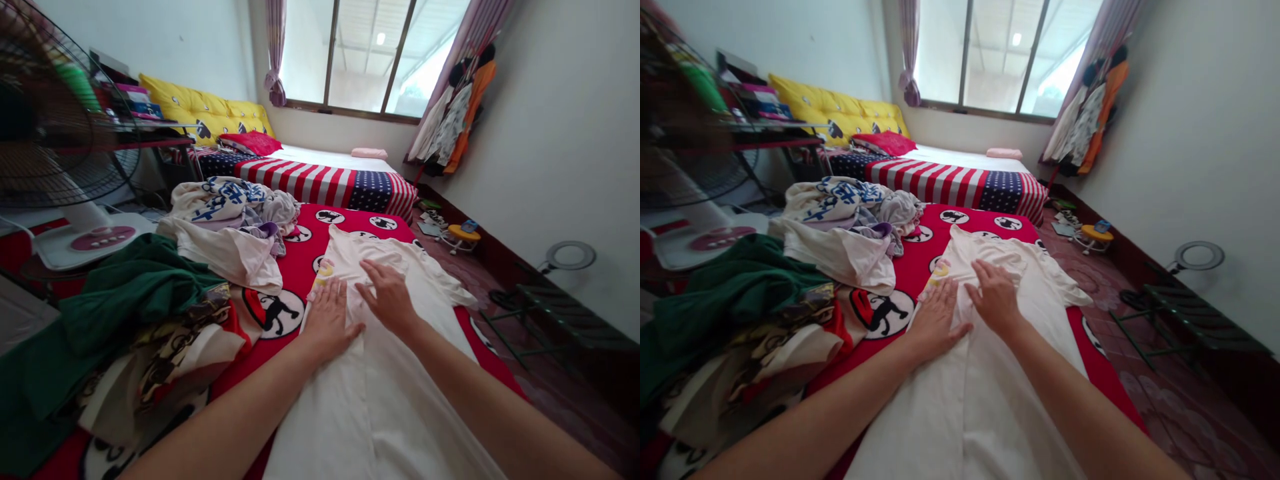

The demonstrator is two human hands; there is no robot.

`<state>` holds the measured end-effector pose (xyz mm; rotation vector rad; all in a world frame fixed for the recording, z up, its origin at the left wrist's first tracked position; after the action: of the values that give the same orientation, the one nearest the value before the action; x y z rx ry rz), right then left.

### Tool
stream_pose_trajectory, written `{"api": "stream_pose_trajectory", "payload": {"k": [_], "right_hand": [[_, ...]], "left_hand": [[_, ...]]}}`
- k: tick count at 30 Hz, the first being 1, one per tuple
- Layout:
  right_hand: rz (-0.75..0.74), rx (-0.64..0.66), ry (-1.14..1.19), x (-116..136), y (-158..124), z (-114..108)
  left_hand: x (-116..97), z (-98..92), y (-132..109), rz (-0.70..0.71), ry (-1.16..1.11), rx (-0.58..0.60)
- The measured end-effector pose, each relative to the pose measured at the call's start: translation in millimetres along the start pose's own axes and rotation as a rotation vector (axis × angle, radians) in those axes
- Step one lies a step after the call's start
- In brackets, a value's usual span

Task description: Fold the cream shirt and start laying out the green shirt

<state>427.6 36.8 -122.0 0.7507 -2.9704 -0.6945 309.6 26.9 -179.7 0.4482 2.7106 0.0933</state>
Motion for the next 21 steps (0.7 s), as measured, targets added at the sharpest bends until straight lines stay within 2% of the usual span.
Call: {"api": "stream_pose_trajectory", "payload": {"k": [3,5,8,12,14,16,18,21], "right_hand": [[-0.097,0.163,0.113,30.3,-3.0,27.4],[-0.038,0.287,0.112,28.4,-10.2,44.5],[0.041,0.39,0.106,18.2,-14.2,53.4],[0.087,0.337,0.1,13.6,-9.8,44.1],[0.049,0.3,0.111,15.8,-9.4,41.7],[0.001,0.324,0.153,16.4,-9.2,43.5],[-0.017,0.336,0.205,11.8,-4.5,41.7],[0.009,0.246,0.261,-3.0,15.2,29.5]], "left_hand": [[9.1,-2.2,-2.5,-0.012,0.023,0.056],[12.5,-2.8,-5.0,0.041,0.045,0.084],[13.6,-5.3,-8.0,0.086,0.072,0.093],[3.7,-18.0,-10.7,0.05,0.131,0.11],[-2.7,-28.9,-8.2,0.012,0.158,0.12],[-4.3,-39.0,1.6,-0.051,0.157,0.123],[-2.3,-47.0,19.3,-0.081,0.115,0.062],[3.0,-47.4,50.9,0.007,0.04,-0.094]]}}
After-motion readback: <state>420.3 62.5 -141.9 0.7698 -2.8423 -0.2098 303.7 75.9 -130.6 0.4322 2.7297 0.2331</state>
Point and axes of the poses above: each hand's wrist, its own y-axis towards the middle knuckle, its own z-axis out of the palm, x = y × z, the point moved 7 cm from there along y, towards the middle knuckle, and after that the axes turned 14 degrees about -z, right-handed, at the moved point
